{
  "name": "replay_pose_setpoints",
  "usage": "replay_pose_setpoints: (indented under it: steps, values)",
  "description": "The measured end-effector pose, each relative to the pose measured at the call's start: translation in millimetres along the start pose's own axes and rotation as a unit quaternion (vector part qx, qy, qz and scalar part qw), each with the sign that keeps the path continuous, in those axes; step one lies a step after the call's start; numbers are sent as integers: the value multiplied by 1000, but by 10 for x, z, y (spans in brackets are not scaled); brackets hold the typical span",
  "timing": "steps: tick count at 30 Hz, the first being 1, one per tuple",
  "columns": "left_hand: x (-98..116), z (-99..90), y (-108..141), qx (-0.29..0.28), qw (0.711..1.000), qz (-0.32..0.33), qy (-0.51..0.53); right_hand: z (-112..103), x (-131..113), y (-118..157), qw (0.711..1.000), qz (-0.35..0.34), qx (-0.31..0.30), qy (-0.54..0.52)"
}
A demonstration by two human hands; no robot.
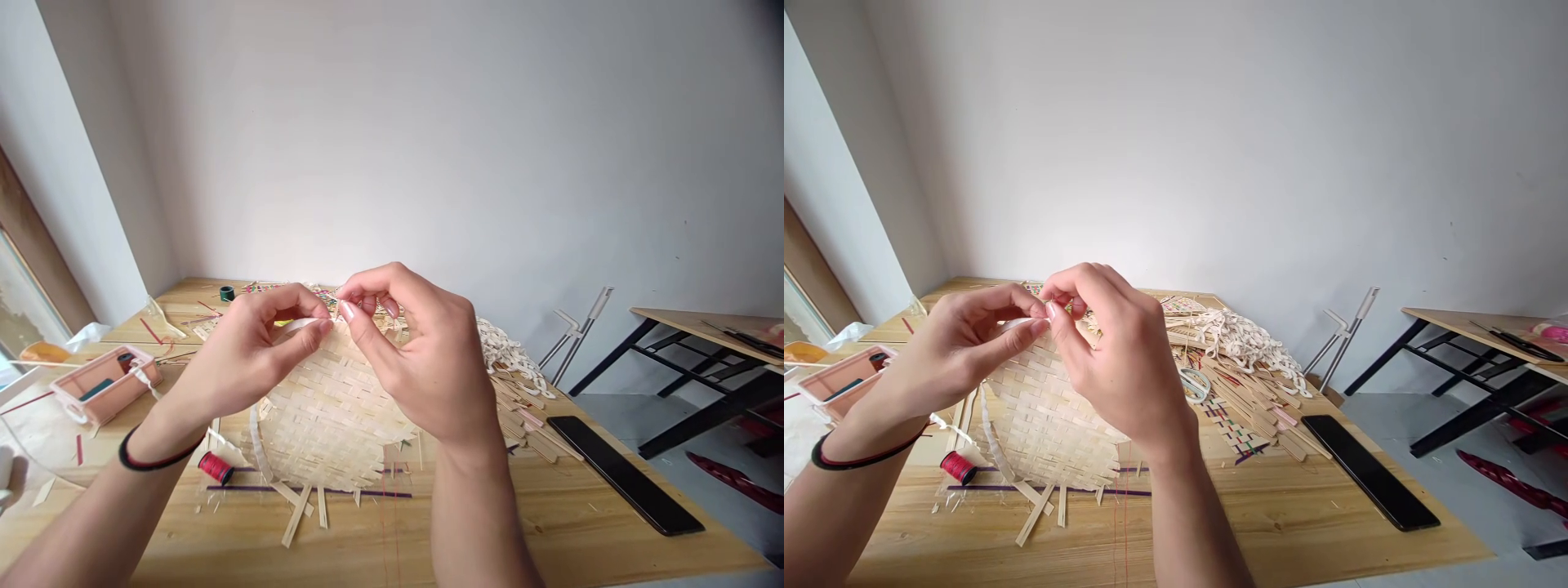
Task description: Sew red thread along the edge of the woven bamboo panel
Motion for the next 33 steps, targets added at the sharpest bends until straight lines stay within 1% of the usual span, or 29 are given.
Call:
replay_pose_setpoints:
  steps: [8,12,17,22,28,33]
  values:
    - [22,1,-15,2,1000,2,-5,5,14,8,1000,11,14,11]
    - [35,-5,-11,0,1000,1,-7,-13,-45,21,999,14,5,29]
    - [36,-25,-1,10,1000,-6,-1,-78,-132,38,998,31,-11,61]
    - [41,-39,10,14,1000,-10,1,-105,-92,23,998,43,-23,48]
    - [35,-43,3,24,999,-4,-21,-54,-66,23,998,30,-27,40]
    - [1,-42,-9,25,1000,-10,-16,-37,-46,22,998,37,-30,41]
Point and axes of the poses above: each hand's wrist, its own y-axis away from the middle knuckle, its own z-axis out of the palm, x = y × z, the point moved 2 cm from there along -y, towards the middle knuckle, and after that the axes turned 14 degrees about -y, right-handed, at the moved point
